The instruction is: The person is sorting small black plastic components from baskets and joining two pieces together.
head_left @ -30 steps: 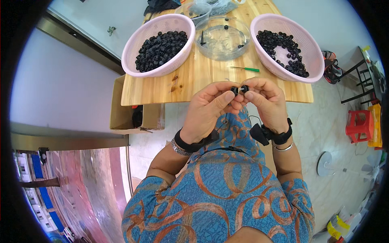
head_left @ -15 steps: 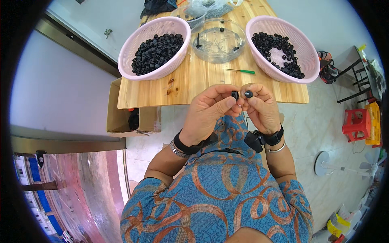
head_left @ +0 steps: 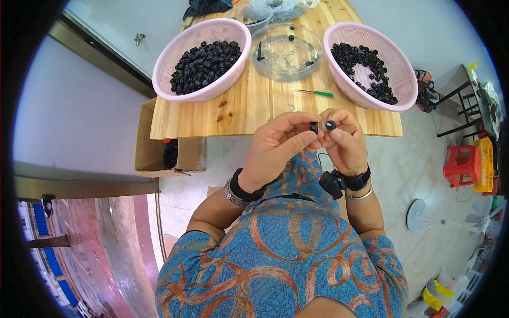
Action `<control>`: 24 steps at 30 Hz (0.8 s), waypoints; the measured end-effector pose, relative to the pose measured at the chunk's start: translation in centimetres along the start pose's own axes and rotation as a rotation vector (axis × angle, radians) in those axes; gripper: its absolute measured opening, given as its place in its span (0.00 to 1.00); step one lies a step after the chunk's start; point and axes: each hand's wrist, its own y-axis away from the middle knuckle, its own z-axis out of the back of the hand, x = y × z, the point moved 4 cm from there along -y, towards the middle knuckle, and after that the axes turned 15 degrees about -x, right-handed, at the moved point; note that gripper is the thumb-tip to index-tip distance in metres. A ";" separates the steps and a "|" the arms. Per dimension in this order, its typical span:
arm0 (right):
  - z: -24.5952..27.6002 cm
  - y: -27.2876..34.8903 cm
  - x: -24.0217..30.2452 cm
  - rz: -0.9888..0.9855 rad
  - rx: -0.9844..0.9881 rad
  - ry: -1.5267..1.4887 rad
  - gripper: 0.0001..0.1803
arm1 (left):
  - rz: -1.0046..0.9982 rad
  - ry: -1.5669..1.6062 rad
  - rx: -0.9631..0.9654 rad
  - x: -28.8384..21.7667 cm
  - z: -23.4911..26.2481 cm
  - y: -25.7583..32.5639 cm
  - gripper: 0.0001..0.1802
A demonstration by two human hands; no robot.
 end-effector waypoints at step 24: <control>-4.5 2.0 3.0 0.696 -0.019 0.755 0.12 | 0.151 0.241 -0.049 0.6 1.7 0.2 0.15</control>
